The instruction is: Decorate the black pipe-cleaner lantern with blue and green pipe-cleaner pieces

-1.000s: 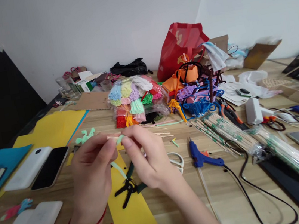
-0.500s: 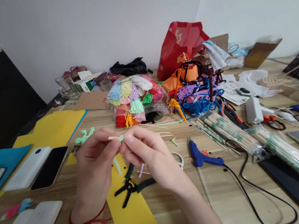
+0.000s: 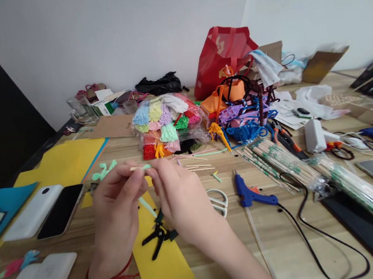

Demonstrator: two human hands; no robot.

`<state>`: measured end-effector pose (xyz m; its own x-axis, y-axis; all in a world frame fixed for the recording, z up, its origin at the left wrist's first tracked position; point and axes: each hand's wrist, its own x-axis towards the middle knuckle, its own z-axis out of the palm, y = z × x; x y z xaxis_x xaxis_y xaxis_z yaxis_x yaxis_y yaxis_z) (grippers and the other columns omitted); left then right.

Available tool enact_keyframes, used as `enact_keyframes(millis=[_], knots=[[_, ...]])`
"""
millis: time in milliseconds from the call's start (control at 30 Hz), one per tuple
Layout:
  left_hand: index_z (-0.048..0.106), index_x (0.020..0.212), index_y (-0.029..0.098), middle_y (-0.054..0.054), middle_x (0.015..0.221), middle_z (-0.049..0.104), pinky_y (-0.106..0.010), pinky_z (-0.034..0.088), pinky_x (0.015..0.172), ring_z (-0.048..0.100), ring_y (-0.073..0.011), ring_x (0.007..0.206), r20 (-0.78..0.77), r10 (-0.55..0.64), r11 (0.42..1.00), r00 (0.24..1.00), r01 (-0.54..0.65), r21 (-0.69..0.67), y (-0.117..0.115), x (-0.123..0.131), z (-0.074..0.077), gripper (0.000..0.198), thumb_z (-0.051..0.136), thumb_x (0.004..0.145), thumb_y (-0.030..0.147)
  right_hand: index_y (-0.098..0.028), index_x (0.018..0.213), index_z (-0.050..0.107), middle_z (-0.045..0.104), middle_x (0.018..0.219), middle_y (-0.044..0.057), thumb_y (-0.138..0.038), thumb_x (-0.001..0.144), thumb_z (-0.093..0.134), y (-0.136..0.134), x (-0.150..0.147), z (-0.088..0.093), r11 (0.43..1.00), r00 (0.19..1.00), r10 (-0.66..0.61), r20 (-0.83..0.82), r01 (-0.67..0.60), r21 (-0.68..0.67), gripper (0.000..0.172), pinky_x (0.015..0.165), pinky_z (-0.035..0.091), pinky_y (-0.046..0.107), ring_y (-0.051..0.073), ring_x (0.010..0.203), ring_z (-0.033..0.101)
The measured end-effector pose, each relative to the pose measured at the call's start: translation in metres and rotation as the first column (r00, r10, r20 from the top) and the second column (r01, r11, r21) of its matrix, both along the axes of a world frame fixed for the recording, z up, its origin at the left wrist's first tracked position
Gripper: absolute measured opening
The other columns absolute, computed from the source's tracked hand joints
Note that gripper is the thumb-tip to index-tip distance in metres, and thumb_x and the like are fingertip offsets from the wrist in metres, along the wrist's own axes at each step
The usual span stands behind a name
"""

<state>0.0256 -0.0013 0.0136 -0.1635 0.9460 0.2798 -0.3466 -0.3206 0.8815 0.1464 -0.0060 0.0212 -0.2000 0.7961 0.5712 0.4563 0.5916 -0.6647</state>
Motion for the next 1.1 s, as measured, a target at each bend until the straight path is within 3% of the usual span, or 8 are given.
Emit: enact_keyframes(millis=[300, 400, 500, 633, 733, 900, 967, 1100], knots=[[0.069, 0.070, 0.021, 0.002, 0.071, 0.065, -0.020, 0.047, 0.055, 0.055, -0.0074, 0.057, 0.018, -0.135, 0.990, 0.991, 0.134, 0.035, 0.004, -0.003, -0.001, 0.020, 0.087, 0.073, 0.031, -0.020, 0.074, 0.052, 0.041, 0.064, -0.005, -0.040, 0.102, 0.050, 0.003, 0.007, 0.003, 0.864, 0.839, 0.188, -0.511, -0.388, -0.320, 0.034, 0.052, 0.027, 0.025, 0.010, 0.055, 0.033], [0.070, 0.069, 0.021, 0.003, 0.069, 0.062, -0.019, 0.044, 0.052, 0.050, -0.0057, 0.053, 0.020, -0.197, 0.980, 0.980, 0.196, 0.031, 0.005, -0.006, -0.001, 0.019, 0.086, 0.074, 0.030, -0.020, 0.068, 0.051, 0.032, 0.056, -0.008, -0.040, 0.098, 0.055, 0.006, 0.007, 0.003, 0.722, 0.684, 0.203, -0.701, -0.588, -0.365, 0.037, 0.046, 0.019, 0.025, 0.008, 0.049, 0.022], [0.070, 0.069, 0.022, 0.003, 0.067, 0.062, -0.020, 0.043, 0.050, 0.048, -0.0064, 0.051, 0.006, -0.253, 0.967, 0.967, 0.253, 0.008, 0.007, -0.010, -0.001, 0.021, 0.087, 0.073, 0.033, -0.022, 0.066, 0.046, 0.022, 0.049, -0.011, -0.042, 0.093, 0.058, 0.012, 0.010, 0.003, 0.482, 0.525, 0.209, -0.825, -0.790, -0.380, 0.036, 0.041, 0.012, 0.025, 0.007, 0.043, 0.013], [0.072, 0.072, 0.022, 0.000, 0.072, 0.067, -0.023, 0.044, 0.053, 0.052, -0.0093, 0.055, -0.084, -0.165, 0.985, 0.983, 0.168, 0.026, 0.008, -0.013, -0.001, 0.019, 0.085, 0.075, 0.036, -0.025, 0.065, 0.038, 0.016, 0.045, -0.013, -0.043, 0.089, 0.056, 0.017, 0.011, 0.003, 0.232, 0.412, 0.181, -0.893, -0.900, -0.368, 0.035, 0.037, 0.012, 0.023, 0.007, 0.041, 0.009], [0.072, 0.072, 0.022, 0.000, 0.069, 0.066, -0.023, 0.045, 0.053, 0.055, -0.0107, 0.057, -0.121, -0.074, 0.996, 0.990, 0.079, 0.039, 0.006, -0.011, -0.002, 0.018, 0.084, 0.076, 0.035, -0.024, 0.066, 0.041, 0.023, 0.046, -0.011, -0.046, 0.094, 0.050, 0.013, 0.008, 0.003, 0.368, 0.525, 0.211, -0.825, -0.824, -0.430, 0.037, 0.039, 0.014, 0.024, 0.008, 0.041, 0.013], [0.071, 0.071, 0.021, 0.002, 0.062, 0.061, -0.021, 0.042, 0.049, 0.050, -0.0085, 0.052, 0.000, 0.002, 0.997, 1.000, -0.002, -0.083, 0.004, -0.007, 0.001, 0.020, 0.087, 0.068, 0.034, -0.020, 0.086, 0.058, 0.053, 0.064, -0.003, -0.046, 0.100, 0.051, -0.002, 0.006, 0.006, 0.898, 0.930, 0.179, -0.321, -0.287, -0.333, 0.030, 0.053, 0.035, 0.025, 0.012, 0.057, 0.046], [0.070, 0.068, 0.019, 0.003, 0.059, 0.058, -0.019, 0.035, 0.045, 0.043, -0.0064, 0.049, 0.009, 0.009, 0.992, 1.000, -0.008, -0.127, 0.005, -0.007, 0.003, 0.021, 0.087, 0.065, 0.032, -0.020, 0.100, 0.059, 0.063, 0.075, 0.001, -0.039, 0.100, 0.053, -0.003, 0.007, 0.006, 0.977, 0.990, 0.110, -0.090, -0.124, -0.173, 0.019, 0.059, 0.039, 0.026, 0.014, 0.065, 0.054], [0.067, 0.063, 0.018, 0.007, 0.050, 0.042, -0.019, 0.022, 0.041, 0.027, -0.0041, 0.045, 0.012, -0.028, 0.987, 1.000, 0.029, -0.157, 0.007, -0.008, 0.006, 0.026, 0.087, 0.066, 0.034, -0.020, 0.099, 0.058, 0.069, 0.084, 0.007, -0.029, 0.105, 0.041, 0.004, 0.009, 0.002, 0.993, 0.985, 0.001, 0.175, -0.021, 0.114, 0.020, 0.065, 0.043, 0.029, 0.019, 0.073, 0.060]])
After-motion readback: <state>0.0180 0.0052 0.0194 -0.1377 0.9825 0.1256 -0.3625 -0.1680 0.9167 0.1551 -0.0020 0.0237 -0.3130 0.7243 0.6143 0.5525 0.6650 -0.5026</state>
